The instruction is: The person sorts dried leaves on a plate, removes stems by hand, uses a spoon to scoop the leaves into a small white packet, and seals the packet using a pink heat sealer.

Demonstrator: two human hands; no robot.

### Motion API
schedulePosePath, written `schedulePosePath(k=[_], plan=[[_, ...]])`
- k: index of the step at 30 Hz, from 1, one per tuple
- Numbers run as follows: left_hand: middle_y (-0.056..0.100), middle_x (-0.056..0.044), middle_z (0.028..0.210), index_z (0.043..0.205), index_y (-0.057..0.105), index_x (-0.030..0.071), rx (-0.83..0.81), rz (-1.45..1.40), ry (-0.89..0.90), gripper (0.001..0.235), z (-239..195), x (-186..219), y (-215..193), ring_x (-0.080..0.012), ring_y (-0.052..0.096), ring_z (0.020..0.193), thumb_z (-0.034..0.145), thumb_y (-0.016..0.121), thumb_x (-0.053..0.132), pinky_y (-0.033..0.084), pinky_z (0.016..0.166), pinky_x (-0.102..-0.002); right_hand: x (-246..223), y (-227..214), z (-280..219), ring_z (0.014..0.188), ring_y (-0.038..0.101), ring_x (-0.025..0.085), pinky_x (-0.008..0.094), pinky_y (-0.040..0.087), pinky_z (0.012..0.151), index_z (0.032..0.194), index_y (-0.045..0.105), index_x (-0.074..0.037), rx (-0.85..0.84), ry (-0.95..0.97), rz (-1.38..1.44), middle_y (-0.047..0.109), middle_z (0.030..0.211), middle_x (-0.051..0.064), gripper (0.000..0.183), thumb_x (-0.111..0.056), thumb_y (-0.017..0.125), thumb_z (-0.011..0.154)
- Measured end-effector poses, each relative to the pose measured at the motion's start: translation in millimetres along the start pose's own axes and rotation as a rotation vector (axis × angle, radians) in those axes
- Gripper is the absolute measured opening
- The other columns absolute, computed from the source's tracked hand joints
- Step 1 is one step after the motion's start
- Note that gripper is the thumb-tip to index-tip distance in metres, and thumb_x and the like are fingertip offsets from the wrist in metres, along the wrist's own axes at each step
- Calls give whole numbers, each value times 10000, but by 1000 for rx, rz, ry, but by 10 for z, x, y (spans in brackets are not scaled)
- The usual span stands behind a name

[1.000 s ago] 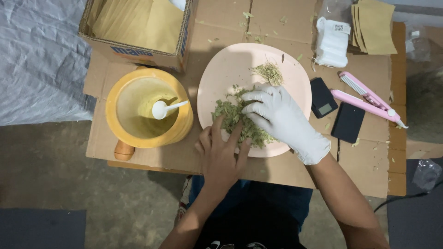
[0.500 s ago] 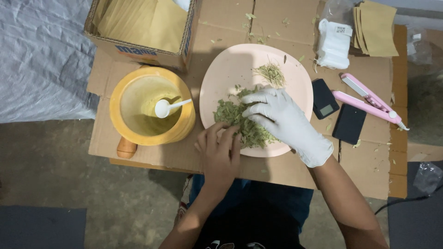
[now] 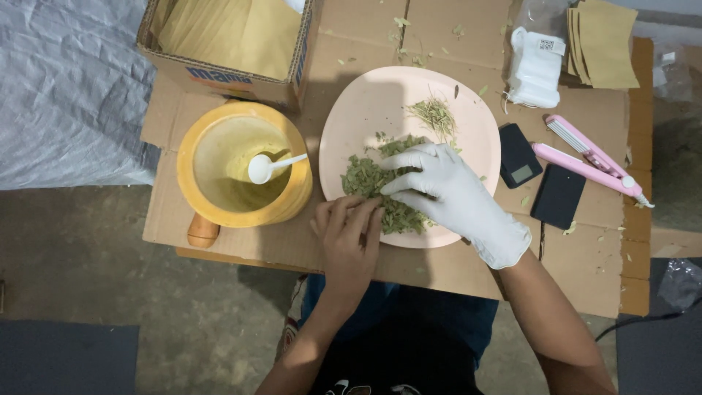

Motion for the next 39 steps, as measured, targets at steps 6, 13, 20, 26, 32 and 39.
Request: schedulePosePath(k=[6,13,20,26,32,39], plan=[[618,-70,1132,1225,793,132,1,66,5,174,-37,-10,17,-245,500,1045,1089,693,90,391,857,-411,51,-131,-35,1199,663,317,508,536,976,1033,777,-256,-7,-13,-124,748,1312,-12,140,-145,711,981],[513,-102,1272,1255,730,149,-43,221,19,344,-41,-19,51,-304,406,1133,997,816,359,366,926,-459,189,-448,-77,1191,687,376,547,540,970,1083,785,-228,26,44,-153,752,1300,51,98,-263,742,1002],[449,-144,1319,1381,619,143,-164,65,-52,569,-14,-74,79,-352,374,1140,835,772,197,347,1014,-544,166,-405,-122,1119,693,361,532,574,920,1058,826,-242,19,78,-125,758,1179,43,146,-363,819,977],[449,-153,1316,1362,609,107,-125,43,-162,403,-42,-102,58,-339,378,1152,965,663,76,351,1040,-552,-64,-113,51,1072,699,331,512,574,913,1116,816,-219,-2,-68,-86,762,1125,31,194,-318,852,954],[479,-125,1256,1289,647,104,-39,-4,-145,225,-16,-45,31,-298,415,1115,1076,587,64,371,1025,-529,-90,109,-2,1048,717,268,456,570,907,1025,843,-212,-155,-45,-238,784,1066,14,115,-296,810,955],[551,-106,1162,1271,677,61,-57,-55,-119,268,38,109,-75,-231,553,760,1177,449,166,612,651,-395,-91,-149,-60,1091,725,213,446,554,991,1087,846,-253,-43,-13,-265,807,1083,-49,103,-304,774,1035]])
Point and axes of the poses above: each hand's wrist, its own z-axis towards the middle knuckle, its own y-axis out of the palm, x = y × z, the point moved 2 cm from there along z, towards the middle knuckle
